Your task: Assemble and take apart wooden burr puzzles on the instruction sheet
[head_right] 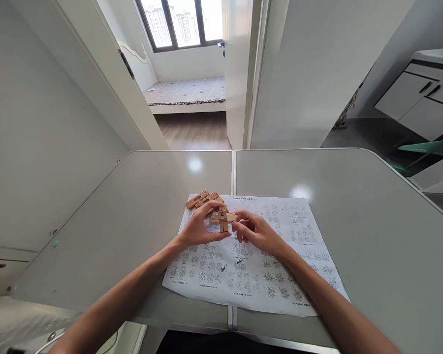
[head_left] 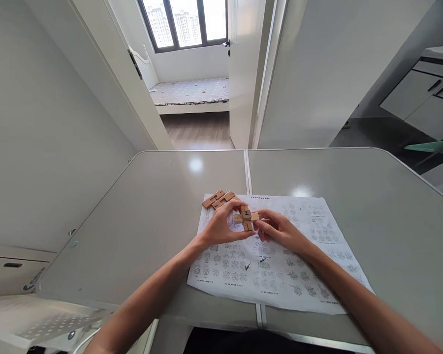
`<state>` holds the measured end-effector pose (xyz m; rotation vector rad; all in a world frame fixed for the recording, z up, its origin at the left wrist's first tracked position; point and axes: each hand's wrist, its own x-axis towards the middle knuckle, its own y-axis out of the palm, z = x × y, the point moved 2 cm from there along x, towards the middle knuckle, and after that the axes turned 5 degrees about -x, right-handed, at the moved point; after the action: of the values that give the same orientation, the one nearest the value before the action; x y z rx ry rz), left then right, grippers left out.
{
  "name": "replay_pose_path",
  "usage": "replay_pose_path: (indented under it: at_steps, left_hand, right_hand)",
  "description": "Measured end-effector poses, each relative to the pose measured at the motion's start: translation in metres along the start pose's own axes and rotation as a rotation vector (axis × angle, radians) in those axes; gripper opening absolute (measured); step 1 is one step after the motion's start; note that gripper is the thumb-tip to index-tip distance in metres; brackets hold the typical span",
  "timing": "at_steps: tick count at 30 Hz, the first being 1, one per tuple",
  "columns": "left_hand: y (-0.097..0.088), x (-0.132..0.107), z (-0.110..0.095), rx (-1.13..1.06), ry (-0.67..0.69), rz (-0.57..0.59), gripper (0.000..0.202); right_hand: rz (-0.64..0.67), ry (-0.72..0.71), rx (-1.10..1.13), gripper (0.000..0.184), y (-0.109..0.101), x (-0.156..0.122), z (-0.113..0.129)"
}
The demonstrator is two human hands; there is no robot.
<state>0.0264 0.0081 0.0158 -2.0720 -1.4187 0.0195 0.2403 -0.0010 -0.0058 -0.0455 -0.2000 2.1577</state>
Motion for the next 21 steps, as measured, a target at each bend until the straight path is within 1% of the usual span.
replay_pose_path:
  at_steps: [4,7,10,12,14,17,19,21]
  left_hand:
    - [-0.002,0.001,0.001,-0.066,-0.017,0.038,0.059]
    - [-0.002,0.001,0.002,-0.079,-0.015,0.074,0.062]
    - [-0.002,0.001,0.0,-0.061,0.017,0.097,0.061]
    - [-0.001,0.002,-0.001,-0.056,0.038,0.119,0.06]
    - [-0.001,0.003,-0.004,-0.074,0.054,0.143,0.06]
    - [-0.001,0.003,-0.009,-0.179,0.077,0.207,0.06]
    - [0.001,0.002,-0.012,-0.258,0.061,0.269,0.063]
    - [0.003,0.001,-0.014,-0.312,0.025,0.327,0.067]
  right_hand:
    - [0.077,0.006,-0.069,0.043,-0.001,-0.001,0.006]
    - [0.084,-0.011,-0.116,0.043,0.0,-0.001,0.008]
    - [0.07,-0.023,-0.174,0.04,0.002,-0.001,0.007]
    - [0.079,-0.023,-0.172,0.039,0.001,-0.001,0.007]
    - [0.137,-0.015,-0.129,0.039,-0.001,0.0,0.007]
    - [0.298,0.006,-0.022,0.039,-0.006,-0.001,0.01]
    - [0.387,0.026,0.027,0.04,-0.008,-0.002,0.011]
    - [0.441,0.042,0.033,0.039,-0.01,-0.003,0.013]
